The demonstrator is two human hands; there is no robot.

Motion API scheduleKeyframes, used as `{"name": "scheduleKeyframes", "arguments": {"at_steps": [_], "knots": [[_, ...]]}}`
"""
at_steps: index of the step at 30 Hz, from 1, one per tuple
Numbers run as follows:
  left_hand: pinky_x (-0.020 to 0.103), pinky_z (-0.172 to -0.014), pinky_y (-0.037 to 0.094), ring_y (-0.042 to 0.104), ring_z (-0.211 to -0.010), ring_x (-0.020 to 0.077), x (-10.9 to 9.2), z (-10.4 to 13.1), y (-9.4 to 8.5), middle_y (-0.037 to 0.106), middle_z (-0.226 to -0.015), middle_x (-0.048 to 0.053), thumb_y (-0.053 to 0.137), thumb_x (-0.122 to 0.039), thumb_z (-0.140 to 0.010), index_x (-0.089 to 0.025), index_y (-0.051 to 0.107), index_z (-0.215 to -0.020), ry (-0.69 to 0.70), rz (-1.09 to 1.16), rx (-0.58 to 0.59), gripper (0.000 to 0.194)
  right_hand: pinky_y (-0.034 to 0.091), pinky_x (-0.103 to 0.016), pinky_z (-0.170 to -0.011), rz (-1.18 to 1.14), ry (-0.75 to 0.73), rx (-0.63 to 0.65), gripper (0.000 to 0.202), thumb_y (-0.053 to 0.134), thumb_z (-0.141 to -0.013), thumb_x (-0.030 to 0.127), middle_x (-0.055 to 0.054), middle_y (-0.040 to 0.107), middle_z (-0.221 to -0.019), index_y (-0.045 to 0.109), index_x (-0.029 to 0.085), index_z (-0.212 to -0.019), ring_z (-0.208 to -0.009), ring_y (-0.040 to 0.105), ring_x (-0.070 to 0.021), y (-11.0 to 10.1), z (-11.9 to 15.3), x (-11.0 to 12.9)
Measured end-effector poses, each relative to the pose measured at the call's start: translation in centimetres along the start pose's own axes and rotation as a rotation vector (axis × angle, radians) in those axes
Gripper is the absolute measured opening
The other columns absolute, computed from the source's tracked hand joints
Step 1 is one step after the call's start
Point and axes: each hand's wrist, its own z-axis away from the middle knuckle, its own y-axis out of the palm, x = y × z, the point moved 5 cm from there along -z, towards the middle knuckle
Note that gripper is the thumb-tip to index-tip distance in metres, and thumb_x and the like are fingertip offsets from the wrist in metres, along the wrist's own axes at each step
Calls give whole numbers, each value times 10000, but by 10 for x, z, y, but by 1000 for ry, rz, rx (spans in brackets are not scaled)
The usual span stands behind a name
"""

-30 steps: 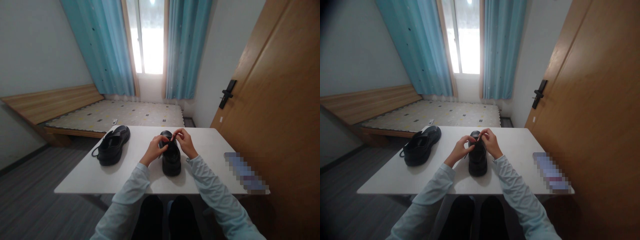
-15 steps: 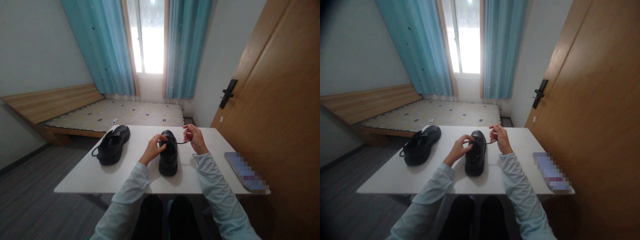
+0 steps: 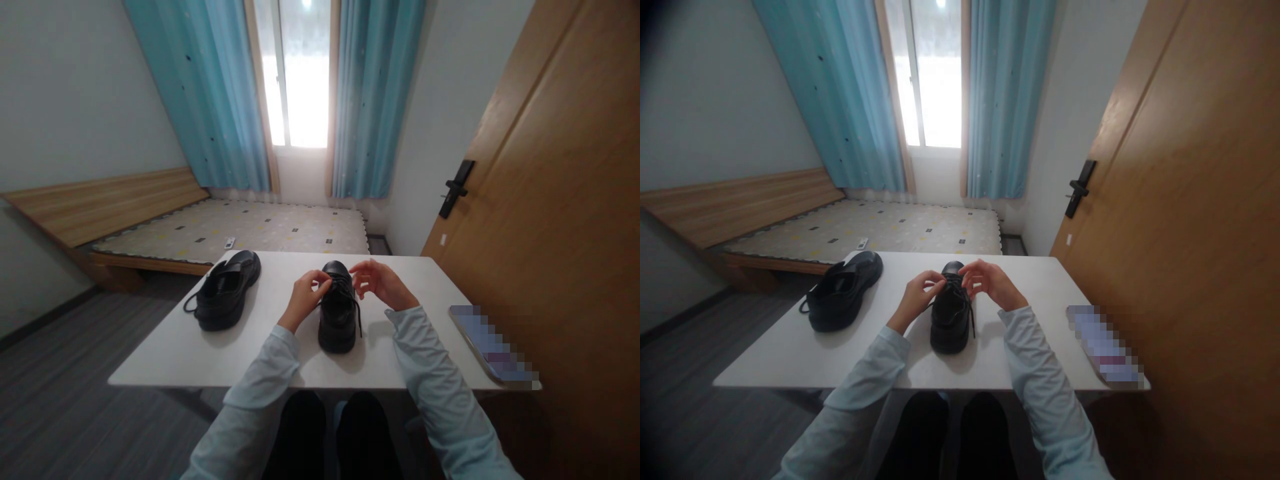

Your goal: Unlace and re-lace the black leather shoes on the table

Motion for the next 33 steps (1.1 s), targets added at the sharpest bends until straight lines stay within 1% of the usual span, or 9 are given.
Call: {"name": "scheduleKeyframes", "arguments": {"at_steps": [2,4,5,8,12,20,24,27,33], "knots": [[323,-755,547,629,-830,164,-2,1,1,661,-867,42,603,-291,-791,-178,645,-838,24,-3,9,129,484,-238,-480,143,-9,-139,340,625,-772,479,-23,636,-713,653,157,-877,-557,572,-116,-7,-4,-4],[325,-760,547,626,-849,166,-4,1,1,655,-881,43,617,-280,-781,-181,648,-845,42,-10,16,122,474,-221,-461,282,14,-233,312,696,-715,429,-8,618,-683,642,151,-845,-532,549,-99,-11,-6,-8],[326,-763,547,624,-856,167,-5,2,1,652,-885,42,622,-278,-779,-183,650,-847,47,-12,20,120,473,-219,-457,335,28,-250,320,710,-697,427,-3,611,-668,637,147,-835,-525,545,-96,-11,-8,-11],[328,-763,544,621,-865,171,-7,2,1,647,-879,38,636,-286,-773,-187,651,-837,58,-15,19,119,471,-222,-455,434,50,-216,348,717,-673,447,0,598,-655,627,140,-811,-522,546,-96,-7,-11,-18],[330,-762,536,618,-860,174,-9,2,1,648,-872,32,665,-293,-753,-193,649,-831,88,-40,27,128,444,-220,-427,521,23,-207,363,730,-640,463,8,574,-650,602,143,-751,-503,527,-93,-4,-14,-24],[330,-773,521,614,-844,169,-7,1,0,646,-875,29,683,-260,-731,-192,650,-840,89,-64,35,133,423,-224,-435,606,-3,-194,352,680,-679,481,8,546,-618,584,146,-724,-516,505,-105,-6,-19,-30],[336,-781,517,612,-850,173,-6,1,1,646,-878,30,678,-277,-737,-192,651,-845,84,-62,39,140,445,-230,-470,607,-64,-233,340,663,-695,482,-5,557,-652,590,151,-730,-586,520,-123,-6,-19,-26],[342,-787,515,611,-851,174,-7,1,1,647,-880,30,673,-269,-737,-194,653,-850,79,-57,42,137,449,-238,-511,621,-116,-279,296,656,-718,445,-10,569,-674,595,156,-739,-617,527,-129,-6,-19,-22],[345,-784,515,611,-854,179,-8,1,1,648,-877,30,668,-261,-736,-198,653,-853,70,-67,43,133,409,-249,-546,606,-155,-304,252,658,-725,410,-4,577,-666,582,170,-725,-621,525,-132,-2,-19,-18]]}}
